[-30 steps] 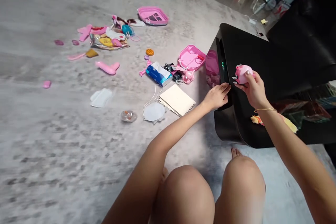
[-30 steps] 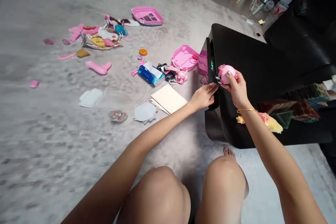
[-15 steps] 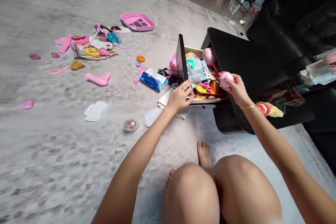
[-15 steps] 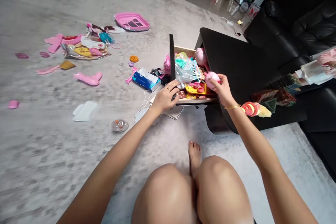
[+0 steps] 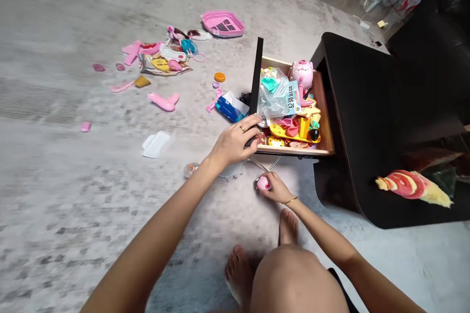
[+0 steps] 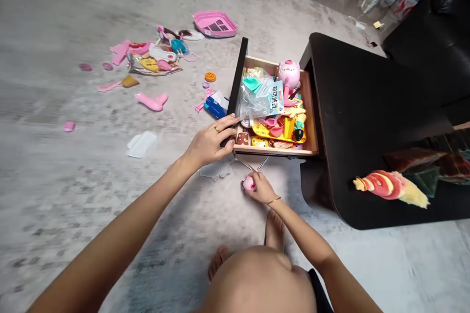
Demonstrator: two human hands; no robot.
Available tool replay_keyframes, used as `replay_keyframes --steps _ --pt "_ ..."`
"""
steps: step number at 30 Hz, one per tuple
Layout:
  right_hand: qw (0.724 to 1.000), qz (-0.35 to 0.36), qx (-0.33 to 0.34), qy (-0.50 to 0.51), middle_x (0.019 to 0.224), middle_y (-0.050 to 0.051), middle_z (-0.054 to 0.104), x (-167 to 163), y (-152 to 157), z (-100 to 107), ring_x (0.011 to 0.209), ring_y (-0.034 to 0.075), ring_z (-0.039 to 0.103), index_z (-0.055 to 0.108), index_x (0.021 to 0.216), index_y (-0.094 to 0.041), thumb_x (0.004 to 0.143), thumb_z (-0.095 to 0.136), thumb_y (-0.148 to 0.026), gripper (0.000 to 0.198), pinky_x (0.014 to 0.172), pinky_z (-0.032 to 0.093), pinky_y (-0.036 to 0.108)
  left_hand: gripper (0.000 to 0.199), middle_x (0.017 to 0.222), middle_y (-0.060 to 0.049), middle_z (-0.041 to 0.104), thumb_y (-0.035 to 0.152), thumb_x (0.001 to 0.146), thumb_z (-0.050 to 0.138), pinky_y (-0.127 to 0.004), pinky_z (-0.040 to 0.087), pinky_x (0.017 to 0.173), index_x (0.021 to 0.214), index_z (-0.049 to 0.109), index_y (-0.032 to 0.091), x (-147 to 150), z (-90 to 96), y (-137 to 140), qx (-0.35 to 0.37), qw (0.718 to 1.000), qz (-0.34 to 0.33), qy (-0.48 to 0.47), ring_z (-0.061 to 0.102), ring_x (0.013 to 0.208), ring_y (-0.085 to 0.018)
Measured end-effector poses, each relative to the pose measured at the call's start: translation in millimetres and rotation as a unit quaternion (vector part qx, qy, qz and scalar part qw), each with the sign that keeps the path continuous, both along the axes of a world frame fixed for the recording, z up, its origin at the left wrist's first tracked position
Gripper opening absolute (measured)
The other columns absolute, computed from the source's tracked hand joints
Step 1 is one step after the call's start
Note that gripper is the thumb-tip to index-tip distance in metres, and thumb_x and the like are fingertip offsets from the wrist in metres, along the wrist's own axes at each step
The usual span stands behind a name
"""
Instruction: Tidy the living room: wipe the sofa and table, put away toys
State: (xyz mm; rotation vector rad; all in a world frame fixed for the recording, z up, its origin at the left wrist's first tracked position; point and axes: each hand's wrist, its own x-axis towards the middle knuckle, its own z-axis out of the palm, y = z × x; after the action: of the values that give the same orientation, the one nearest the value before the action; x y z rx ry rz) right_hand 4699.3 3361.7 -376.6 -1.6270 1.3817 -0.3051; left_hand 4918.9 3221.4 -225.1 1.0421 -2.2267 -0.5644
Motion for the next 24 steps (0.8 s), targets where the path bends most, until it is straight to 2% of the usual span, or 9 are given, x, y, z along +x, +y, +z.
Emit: replay_keyframes --steps 4,6,8,10,13,15,18,21,24 --pt "0.999 0.018 0.035 0.009 0.126 0.01 0.06 -2 4 -34 0.12 0.028 0.054 0.056 0.129 -0.024 0.077 0.075 -0.028 0.055 0.104 0.042 0.044 0.019 0.114 -0.011 0.074 0.034 0.082 0.057 -0.052 0.045 0.107 0.085 0.072 0.022 -12 26.6 -17 -0.013 0.995 0.003 -0.096 0.064 0.119 -0.034" --pt "0.998 0.02 0.052 0.02 0.131 0.011 0.059 -2 8 -41 0.125 0.031 0.051 0.055 0.133 -0.026 0.078 0.075 -0.034 0.059 0.105 0.041 0.047 0.028 0.106 -0.015 0.074 0.043 0.084 0.06 -0.055 0.042 0.107 0.092 0.073 0.019 -35 38.4 -36 -0.005 0.989 0.022 -0.145 0.066 0.112 -0.037" --pt "0.997 0.03 0.064 0.037 0.14 0.014 0.054 -2 10 -44 0.131 0.035 0.046 0.053 0.139 -0.027 0.078 0.076 -0.039 0.066 0.106 0.039 0.051 0.049 0.121 -0.019 0.069 0.053 0.081 0.065 -0.059 0.036 0.111 0.113 0.07 0.016 -69 41.6 -59 0.001 0.982 0.05 -0.18 0.06 0.12 -0.041" --pt "0.995 0.047 0.076 0.049 0.146 0.017 0.049 -4 11 -45 0.135 0.038 0.042 0.05 0.144 -0.026 0.077 0.077 -0.04 0.074 0.106 0.039 0.052 0.076 0.147 -0.023 0.052 0.059 0.074 0.073 -0.064 0.026 0.115 0.136 0.059 0.017 -104 34.9 -85 0.014 0.974 0.078 -0.211 0.046 0.136 -0.047" --pt "0.995 0.055 0.079 0.03 0.146 0.016 0.051 -9 7 -48 0.135 0.037 0.044 0.05 0.144 -0.026 0.077 0.077 -0.036 0.073 0.107 0.04 0.05 0.096 0.163 -0.024 0.027 0.058 0.067 0.081 -0.072 0.022 0.113 0.149 0.047 0.02 -141 15.2 -118 0.091 0.956 0.117 -0.253 0.036 0.142 -0.053" --pt "0.996 0.049 0.075 0.004 0.142 0.014 0.056 -14 3 -51 0.131 0.035 0.049 0.052 0.142 -0.027 0.077 0.077 -0.033 0.07 0.107 0.04 0.048 0.08 0.161 -0.025 0.032 0.046 0.076 0.077 -0.069 0.035 0.107 0.146 0.051 0.021 -148 4.7 -132 0.148 0.947 0.124 -0.255 0.049 0.133 -0.049" --pt "0.996 0.044 0.074 -0.015 0.139 0.013 0.059 -18 -2 -57 0.129 0.032 0.053 0.055 0.139 -0.025 0.076 0.077 -0.032 0.067 0.11 0.039 0.046 0.045 0.137 -0.019 0.062 0.024 0.088 0.061 -0.053 0.051 0.1 0.132 0.063 0.019 -137 4.6 -143 0.141 0.965 0.11 -0.192 0.066 0.115 -0.036" --pt "0.994 0.048 0.095 -0.015 0.142 0.015 0.057 -19 -8 -58 0.133 0.033 0.051 0.056 0.139 -0.022 0.074 0.079 -0.036 0.071 0.113 0.038 0.046 0.034 0.115 -0.012 0.074 0.016 0.091 0.055 -0.045 0.052 0.102 0.123 0.067 0.015 -113 26.7 -154 0.078 0.986 0.132 -0.072 0.068 0.108 -0.028" --pt "0.991 0.036 0.125 -0.021 0.142 0.017 0.057 -23 -16 -48 0.134 0.034 0.051 0.057 0.139 -0.019 0.073 0.079 -0.04 0.072 0.116 0.036 0.048 0.03 0.112 -0.008 0.074 0.015 0.091 0.057 -0.049 0.051 0.106 0.12 0.065 0.01 -80 63.8 -165 0.044 0.979 0.195 0.048 0.066 0.108 -0.025"
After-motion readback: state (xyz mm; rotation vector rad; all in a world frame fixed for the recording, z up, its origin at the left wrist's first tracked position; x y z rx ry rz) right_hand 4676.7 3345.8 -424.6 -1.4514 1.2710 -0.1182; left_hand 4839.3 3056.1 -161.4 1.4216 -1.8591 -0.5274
